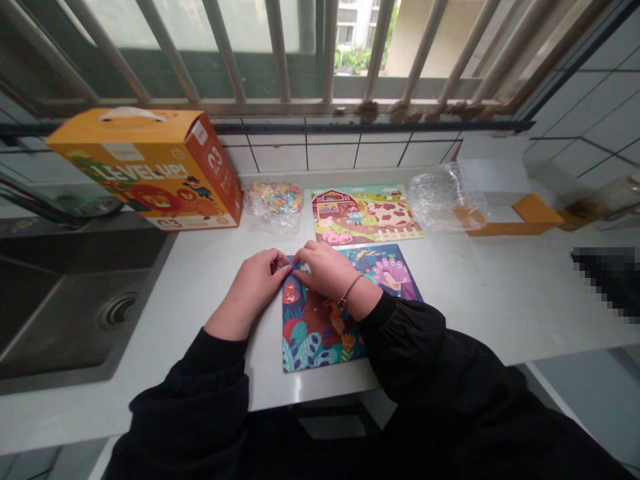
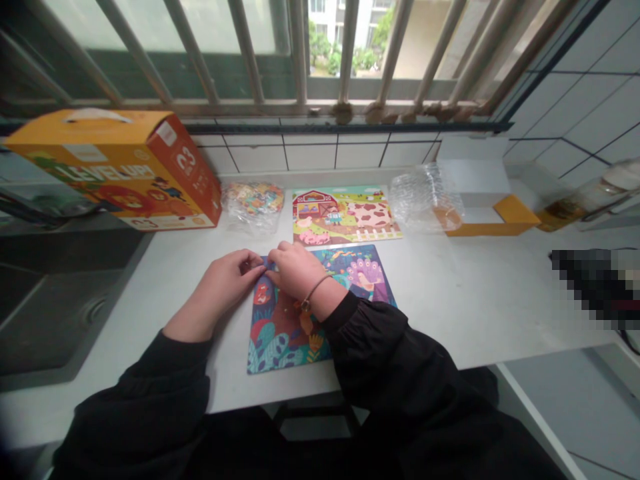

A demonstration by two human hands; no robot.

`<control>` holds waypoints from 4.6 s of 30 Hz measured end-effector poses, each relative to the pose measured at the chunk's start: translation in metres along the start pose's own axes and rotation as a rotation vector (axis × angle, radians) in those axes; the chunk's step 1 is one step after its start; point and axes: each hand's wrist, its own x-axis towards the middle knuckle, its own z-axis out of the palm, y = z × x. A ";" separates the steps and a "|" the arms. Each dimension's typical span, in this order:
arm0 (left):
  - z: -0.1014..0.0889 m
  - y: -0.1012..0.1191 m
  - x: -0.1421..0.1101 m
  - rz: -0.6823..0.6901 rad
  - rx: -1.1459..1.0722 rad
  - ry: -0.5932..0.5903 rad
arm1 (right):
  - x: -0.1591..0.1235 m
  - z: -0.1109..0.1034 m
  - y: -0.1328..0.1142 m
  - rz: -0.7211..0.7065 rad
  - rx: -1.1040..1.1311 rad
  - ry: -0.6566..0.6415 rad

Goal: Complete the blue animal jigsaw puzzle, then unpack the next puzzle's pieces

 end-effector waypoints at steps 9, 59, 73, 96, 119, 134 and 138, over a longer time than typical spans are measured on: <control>0.000 -0.006 -0.001 -0.036 -0.077 0.004 | 0.003 0.001 0.005 -0.001 0.037 -0.019; 0.009 -0.004 0.000 0.078 0.143 0.029 | -0.236 0.014 0.066 0.376 -0.038 0.269; 0.009 0.000 0.005 -0.003 0.114 0.057 | -0.215 -0.038 0.080 0.388 0.067 0.242; 0.007 -0.014 0.038 -0.139 0.106 0.028 | -0.002 0.007 0.038 0.255 0.520 0.249; 0.005 -0.008 0.031 -0.036 0.105 -0.033 | -0.002 0.010 0.036 0.075 0.113 0.198; 0.000 -0.012 0.025 0.095 0.056 -0.142 | -0.003 0.010 0.041 -0.073 0.142 0.188; -0.002 -0.011 0.025 0.130 0.062 -0.169 | 0.001 0.011 0.042 -0.070 0.159 0.215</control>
